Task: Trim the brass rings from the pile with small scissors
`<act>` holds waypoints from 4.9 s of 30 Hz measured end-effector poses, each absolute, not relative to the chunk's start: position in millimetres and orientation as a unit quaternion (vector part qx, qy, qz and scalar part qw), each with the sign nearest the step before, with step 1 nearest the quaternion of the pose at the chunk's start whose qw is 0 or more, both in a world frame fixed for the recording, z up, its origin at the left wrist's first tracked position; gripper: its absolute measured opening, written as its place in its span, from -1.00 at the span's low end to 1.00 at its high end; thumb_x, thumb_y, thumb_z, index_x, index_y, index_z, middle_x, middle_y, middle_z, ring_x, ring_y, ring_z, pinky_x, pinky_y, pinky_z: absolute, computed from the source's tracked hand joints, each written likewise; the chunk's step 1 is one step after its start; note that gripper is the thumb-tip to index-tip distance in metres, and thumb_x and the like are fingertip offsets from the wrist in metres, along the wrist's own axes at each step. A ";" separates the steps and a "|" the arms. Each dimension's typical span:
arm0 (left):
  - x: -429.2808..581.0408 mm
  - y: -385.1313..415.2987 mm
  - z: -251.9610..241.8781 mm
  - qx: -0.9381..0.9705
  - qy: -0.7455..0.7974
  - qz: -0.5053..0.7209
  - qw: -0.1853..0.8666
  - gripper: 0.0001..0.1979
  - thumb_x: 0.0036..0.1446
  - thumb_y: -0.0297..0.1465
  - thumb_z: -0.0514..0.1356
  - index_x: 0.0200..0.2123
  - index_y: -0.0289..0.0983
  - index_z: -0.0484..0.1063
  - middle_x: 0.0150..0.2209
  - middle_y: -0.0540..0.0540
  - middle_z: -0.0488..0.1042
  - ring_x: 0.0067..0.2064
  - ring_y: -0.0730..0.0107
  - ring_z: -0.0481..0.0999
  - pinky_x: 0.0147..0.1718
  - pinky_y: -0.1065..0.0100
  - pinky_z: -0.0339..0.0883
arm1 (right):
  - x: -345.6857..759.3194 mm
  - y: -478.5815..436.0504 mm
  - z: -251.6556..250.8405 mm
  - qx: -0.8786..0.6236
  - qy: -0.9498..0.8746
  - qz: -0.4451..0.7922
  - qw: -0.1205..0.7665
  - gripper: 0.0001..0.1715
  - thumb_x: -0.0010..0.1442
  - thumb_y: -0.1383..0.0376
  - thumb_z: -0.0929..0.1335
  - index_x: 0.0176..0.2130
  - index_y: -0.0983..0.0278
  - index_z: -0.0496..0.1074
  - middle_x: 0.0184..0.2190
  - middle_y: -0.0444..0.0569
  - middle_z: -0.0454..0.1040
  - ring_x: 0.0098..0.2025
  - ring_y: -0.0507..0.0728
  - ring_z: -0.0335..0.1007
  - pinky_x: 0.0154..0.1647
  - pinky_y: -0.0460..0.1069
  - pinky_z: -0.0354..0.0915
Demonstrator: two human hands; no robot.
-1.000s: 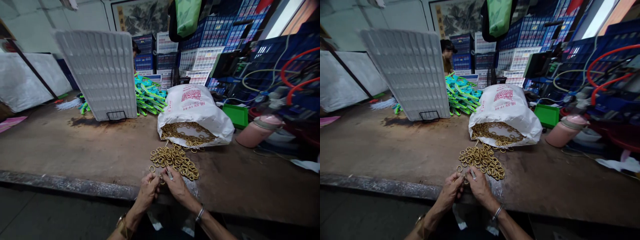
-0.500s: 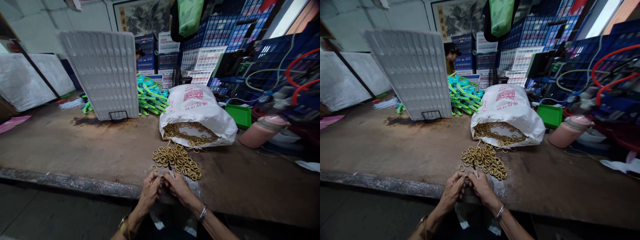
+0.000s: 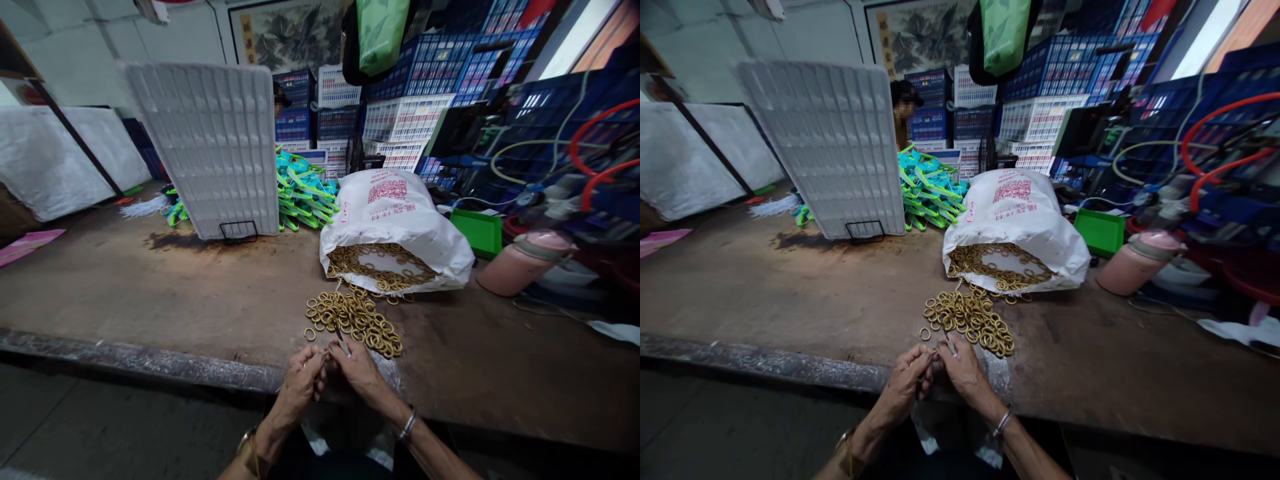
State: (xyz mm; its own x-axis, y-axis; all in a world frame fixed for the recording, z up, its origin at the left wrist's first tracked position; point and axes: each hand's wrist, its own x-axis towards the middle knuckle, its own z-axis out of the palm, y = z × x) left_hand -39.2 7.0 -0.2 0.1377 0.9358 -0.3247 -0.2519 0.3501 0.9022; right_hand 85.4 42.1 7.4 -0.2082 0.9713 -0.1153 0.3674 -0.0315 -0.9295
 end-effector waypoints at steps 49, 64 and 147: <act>-71.9 9.7 -3.0 0.113 0.392 0.552 0.727 -0.75 -0.15 -0.33 0.28 -0.52 -0.33 0.26 -0.53 0.02 0.32 -0.56 0.59 0.30 -0.71 0.60 0.08 | 57.3 67.0 -19.4 -0.577 -0.786 0.143 0.168 -0.81 0.01 0.43 0.19 -0.30 0.26 0.25 -0.37 -0.06 0.35 -0.37 0.05 0.26 -0.41 -0.10 0.03; -44.1 14.7 0.2 0.371 0.533 0.454 0.609 -0.65 -0.07 -0.10 0.11 -0.56 -0.28 0.20 -0.71 0.14 0.15 -0.72 0.65 0.07 -0.75 0.57 -0.05 | 85.6 42.9 -4.6 -0.535 -0.727 0.300 0.308 -0.88 0.03 0.37 0.15 -0.43 0.25 0.24 -0.53 -0.14 0.33 -0.47 0.02 0.23 -0.45 -0.14 0.10; -77.1 11.8 -6.2 0.073 0.365 0.546 0.751 -0.70 -0.19 -0.32 0.30 -0.48 -0.31 0.23 -0.56 0.07 0.26 -0.65 0.70 0.17 -0.74 0.62 -0.12 | 42.6 98.6 3.3 -0.560 -0.824 0.072 0.045 -0.74 0.09 0.45 0.14 -0.24 0.32 0.32 -0.37 0.07 0.46 -0.39 0.09 0.38 -0.45 -0.09 0.05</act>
